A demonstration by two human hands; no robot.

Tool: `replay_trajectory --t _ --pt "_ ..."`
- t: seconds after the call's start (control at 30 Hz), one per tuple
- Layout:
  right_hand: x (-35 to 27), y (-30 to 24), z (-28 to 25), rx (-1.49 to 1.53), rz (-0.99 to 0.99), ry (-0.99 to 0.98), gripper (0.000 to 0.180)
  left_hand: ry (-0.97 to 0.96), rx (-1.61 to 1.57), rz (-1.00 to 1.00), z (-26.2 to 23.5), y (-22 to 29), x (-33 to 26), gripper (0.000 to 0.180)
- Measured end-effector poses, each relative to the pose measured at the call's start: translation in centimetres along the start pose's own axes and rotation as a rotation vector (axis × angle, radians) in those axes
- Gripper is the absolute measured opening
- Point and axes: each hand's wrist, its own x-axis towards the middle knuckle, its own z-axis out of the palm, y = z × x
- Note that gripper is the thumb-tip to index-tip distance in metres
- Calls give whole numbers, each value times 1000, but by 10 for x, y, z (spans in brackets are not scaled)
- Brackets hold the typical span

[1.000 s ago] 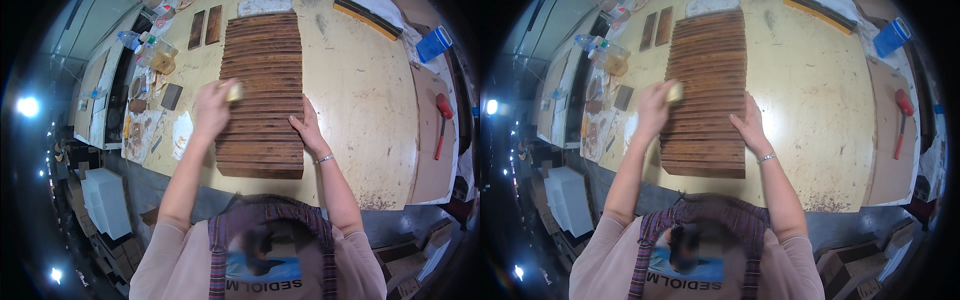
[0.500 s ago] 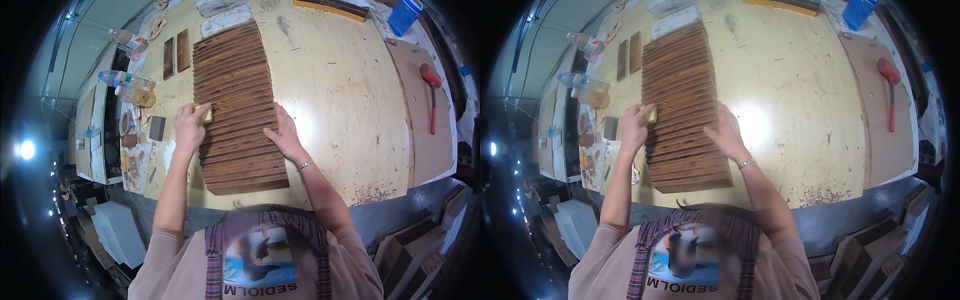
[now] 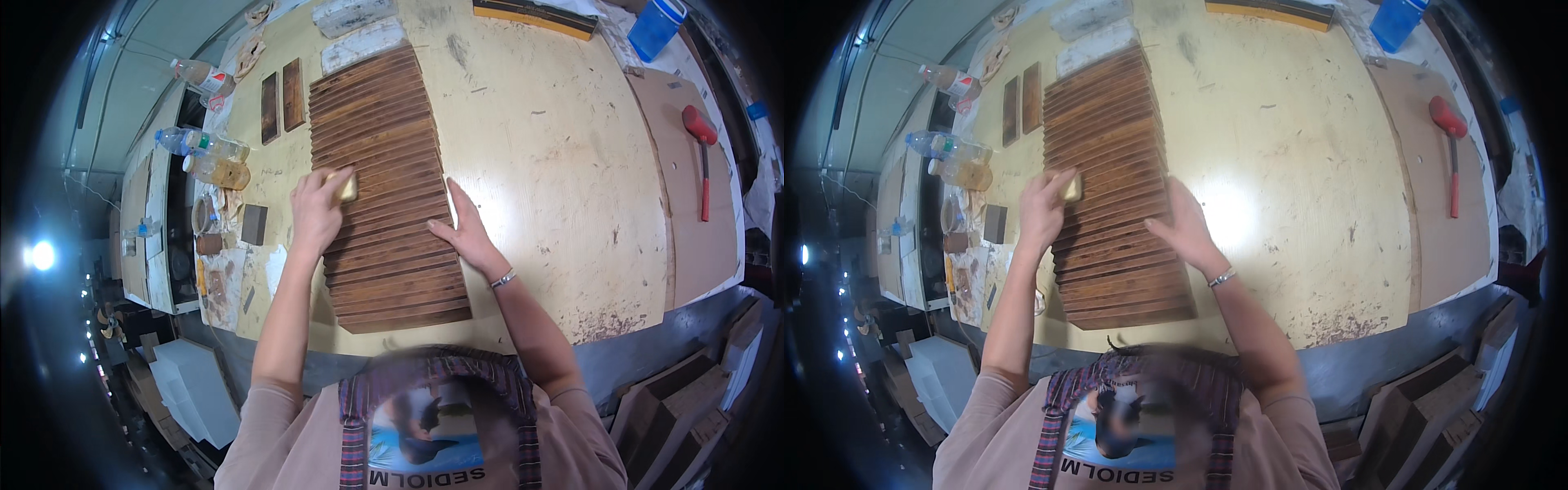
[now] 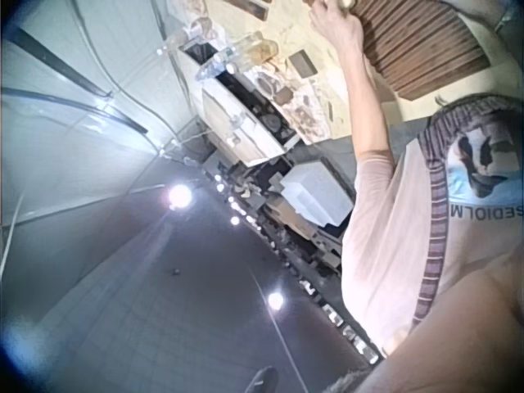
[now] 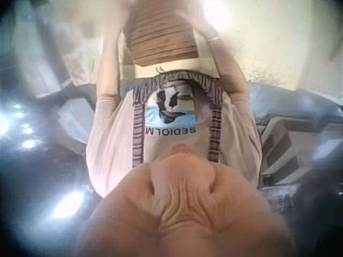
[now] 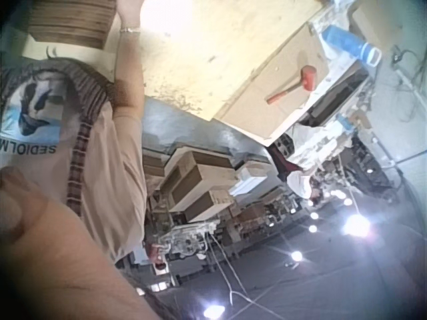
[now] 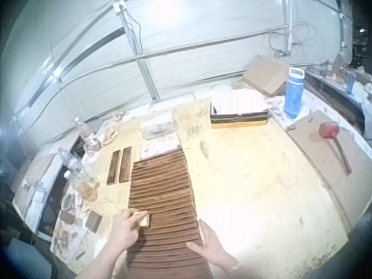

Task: The person applies a finish to a set of wooden slats using a sponge and wipes the surface with a white cloth.

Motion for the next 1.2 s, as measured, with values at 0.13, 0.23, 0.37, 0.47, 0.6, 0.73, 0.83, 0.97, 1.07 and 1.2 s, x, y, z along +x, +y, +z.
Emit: replay_trajectory --t 0.13,0.23,0.37,0.47,0.6,0.73,0.83,0.97,1.07,1.2 --pt "29 -11 3 -53 -27 83 100 125 -85 273 21 69 50 49" --pt "53 -15 -8 83 -46 -2 98 113 -89 436 45 86 68 47" --pt "51 0 2 -129 4 54 96 -53 -84 179 27 15 33 53" --pt "50 -4 2 -124 33 66 96 -38 -14 21 6 -14 10 55" --pt "49 -4 3 -119 31 66 96 95 -115 202 27 47 51 52" --pt "51 -10 0 -88 50 42 96 81 -122 372 45 73 62 50" --pt "51 -6 1 -96 49 66 94 -25 -114 178 27 5 26 54" --pt "51 -12 1 -101 42 78 94 24 -64 -92 -11 -55 -17 61" --pt "49 -11 3 -96 41 96 93 95 -73 -31 -7 -30 7 60" --pt "49 -9 3 -114 34 108 92 67 -206 258 40 57 88 49"
